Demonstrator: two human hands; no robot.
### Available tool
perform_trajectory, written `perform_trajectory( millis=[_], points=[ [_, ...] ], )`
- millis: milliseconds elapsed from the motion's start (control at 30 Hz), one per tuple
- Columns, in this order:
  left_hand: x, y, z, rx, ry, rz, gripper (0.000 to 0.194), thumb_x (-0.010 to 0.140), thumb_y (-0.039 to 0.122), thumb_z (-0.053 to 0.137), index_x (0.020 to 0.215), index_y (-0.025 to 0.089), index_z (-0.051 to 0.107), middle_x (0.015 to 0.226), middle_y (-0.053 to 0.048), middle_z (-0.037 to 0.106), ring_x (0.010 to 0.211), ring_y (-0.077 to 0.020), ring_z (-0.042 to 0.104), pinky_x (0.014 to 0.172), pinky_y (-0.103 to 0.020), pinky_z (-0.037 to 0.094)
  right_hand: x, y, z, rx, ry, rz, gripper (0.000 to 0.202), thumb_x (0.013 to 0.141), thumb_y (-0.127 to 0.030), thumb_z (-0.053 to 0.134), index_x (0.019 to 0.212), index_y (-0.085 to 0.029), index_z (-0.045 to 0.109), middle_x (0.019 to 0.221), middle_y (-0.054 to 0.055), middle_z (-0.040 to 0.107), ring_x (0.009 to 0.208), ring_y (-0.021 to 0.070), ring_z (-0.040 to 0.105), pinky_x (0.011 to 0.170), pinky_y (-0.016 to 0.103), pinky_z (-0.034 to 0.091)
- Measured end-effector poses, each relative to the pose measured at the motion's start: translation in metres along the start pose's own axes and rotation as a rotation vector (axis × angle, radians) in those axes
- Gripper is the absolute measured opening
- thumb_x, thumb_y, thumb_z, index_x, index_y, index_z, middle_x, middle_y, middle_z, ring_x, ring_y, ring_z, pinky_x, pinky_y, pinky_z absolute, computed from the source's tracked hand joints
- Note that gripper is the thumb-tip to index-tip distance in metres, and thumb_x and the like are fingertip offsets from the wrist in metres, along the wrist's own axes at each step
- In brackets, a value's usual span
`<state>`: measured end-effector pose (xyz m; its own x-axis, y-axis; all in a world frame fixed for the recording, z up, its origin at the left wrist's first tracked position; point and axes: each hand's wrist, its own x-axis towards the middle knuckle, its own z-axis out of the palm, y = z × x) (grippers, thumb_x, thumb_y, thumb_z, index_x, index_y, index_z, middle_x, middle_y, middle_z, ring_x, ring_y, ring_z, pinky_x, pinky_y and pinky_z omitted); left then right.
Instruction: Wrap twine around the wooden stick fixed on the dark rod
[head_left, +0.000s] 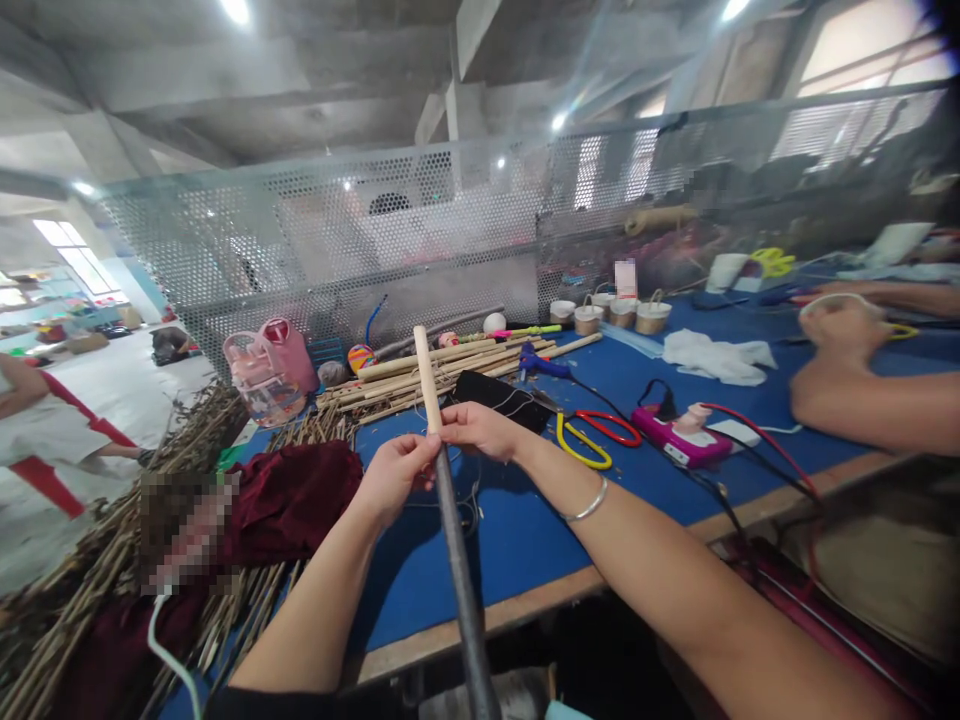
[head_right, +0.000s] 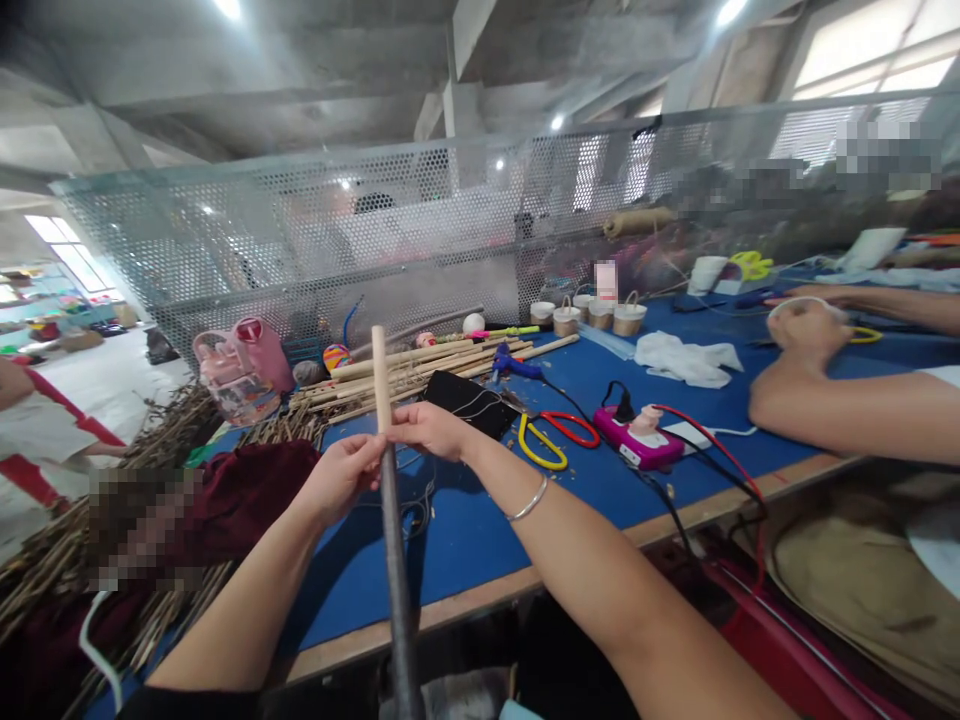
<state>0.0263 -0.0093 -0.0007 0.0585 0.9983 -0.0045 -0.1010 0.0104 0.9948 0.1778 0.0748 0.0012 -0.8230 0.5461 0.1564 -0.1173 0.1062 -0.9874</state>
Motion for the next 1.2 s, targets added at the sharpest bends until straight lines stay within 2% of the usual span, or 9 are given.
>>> perform_trajectory(
  millis=[133, 233, 333, 433, 567, 767, 833, 1033, 1200],
  points=[
    [-0.002, 0.001, -0.004, -0.022, -0.06, -0.032, 0.032, 0.067, 0.041, 0.069, 0.068, 0.011, 0.06, 0.055, -0.001, 0.055, 0.048, -0.0063, 0.049, 0.048, -0.017, 0.041, 0.0, 0.002, -0.001, 0.01, -0.001, 0.019, 0.039, 0.072, -0.044, 0.066, 0.085, -0.008, 0.058, 0.05, -0.008, 0.039, 0.037, 0.0011, 0.024, 0.034, 0.019, 0.013],
    [-0.004, 0.001, -0.004, -0.004, -0.034, -0.03, 0.033, 0.07, 0.044, 0.065, 0.07, 0.011, 0.06, 0.059, -0.001, 0.055, 0.049, -0.0073, 0.05, 0.045, -0.017, 0.04, 0.0, 0.002, -0.002, 0.024, 0.0, 0.028, 0.039, 0.071, -0.044, 0.066, 0.085, -0.008, 0.058, 0.051, -0.007, 0.041, 0.037, 0.0009, 0.024, 0.035, 0.019, 0.013],
    [-0.007, 0.0, -0.001, 0.194, 0.036, 0.022, 0.038, 0.07, 0.051, 0.061, 0.064, 0.014, 0.055, 0.054, 0.001, 0.051, 0.043, -0.0075, 0.045, 0.037, -0.017, 0.033, 0.001, 0.003, 0.0, 0.009, 0.025, 0.036, 0.038, 0.07, -0.043, 0.067, 0.082, -0.008, 0.057, 0.049, -0.008, 0.04, 0.037, 0.0012, 0.024, 0.035, 0.019, 0.013],
    [-0.008, 0.0, 0.003, 0.353, 0.08, 0.029, 0.04, 0.062, 0.049, 0.069, 0.06, 0.016, 0.048, 0.048, 0.004, 0.048, 0.039, -0.0066, 0.04, 0.037, -0.018, 0.032, 0.004, 0.006, 0.003, -0.004, 0.049, 0.054, 0.036, 0.07, -0.043, 0.066, 0.08, -0.009, 0.057, 0.049, -0.007, 0.041, 0.037, 0.0015, 0.025, 0.035, 0.019, 0.013],
    [-0.008, 0.001, 0.001, 0.23, 0.022, -0.091, 0.04, 0.058, 0.047, 0.073, 0.061, 0.015, 0.048, 0.053, 0.003, 0.051, 0.044, -0.0076, 0.046, 0.046, -0.022, 0.042, 0.005, 0.009, 0.005, 0.032, 0.06, 0.072, 0.037, 0.069, -0.043, 0.067, 0.08, -0.009, 0.057, 0.048, -0.008, 0.04, 0.036, 0.0015, 0.023, 0.035, 0.019, 0.011],
    [-0.006, 0.001, -0.012, 0.03, -0.236, -0.157, 0.033, 0.066, 0.041, 0.07, 0.078, 0.011, 0.06, 0.068, 0.0, 0.052, 0.057, -0.0074, 0.05, 0.059, -0.023, 0.047, 0.003, 0.009, 0.003, 0.112, -0.02, 0.07, 0.041, 0.068, -0.044, 0.068, 0.085, -0.009, 0.057, 0.049, -0.007, 0.044, 0.036, 0.0017, 0.024, 0.035, 0.02, 0.011],
    [-0.007, 0.0, -0.012, 0.048, -0.244, -0.16, 0.035, 0.067, 0.041, 0.07, 0.081, 0.011, 0.06, 0.068, -0.001, 0.052, 0.058, -0.0079, 0.05, 0.055, -0.022, 0.046, 0.004, 0.009, 0.004, 0.087, -0.016, 0.053, 0.039, 0.068, -0.044, 0.068, 0.083, -0.009, 0.057, 0.052, -0.005, 0.048, 0.036, 0.0016, 0.026, 0.035, 0.019, 0.012],
    [-0.008, -0.002, -0.007, 0.152, -0.12, -0.119, 0.034, 0.061, 0.038, 0.075, 0.072, 0.012, 0.056, 0.06, 0.003, 0.049, 0.052, -0.0069, 0.048, 0.051, -0.021, 0.044, 0.006, 0.013, 0.004, 0.046, -0.012, 0.062, 0.039, 0.07, -0.044, 0.067, 0.084, -0.009, 0.059, 0.061, -0.001, 0.055, 0.04, 0.0015, 0.029, 0.037, 0.019, 0.015],
    [-0.008, 0.0, -0.009, 0.02, -0.246, -0.204, 0.036, 0.062, 0.036, 0.075, 0.083, 0.011, 0.06, 0.073, -0.004, 0.061, 0.065, -0.0127, 0.059, 0.062, -0.026, 0.048, 0.004, 0.014, 0.001, 0.163, -0.073, 0.053, 0.041, 0.069, -0.043, 0.069, 0.089, -0.009, 0.057, 0.06, -0.002, 0.054, 0.04, 0.0016, 0.03, 0.037, 0.018, 0.015]
  ],
)
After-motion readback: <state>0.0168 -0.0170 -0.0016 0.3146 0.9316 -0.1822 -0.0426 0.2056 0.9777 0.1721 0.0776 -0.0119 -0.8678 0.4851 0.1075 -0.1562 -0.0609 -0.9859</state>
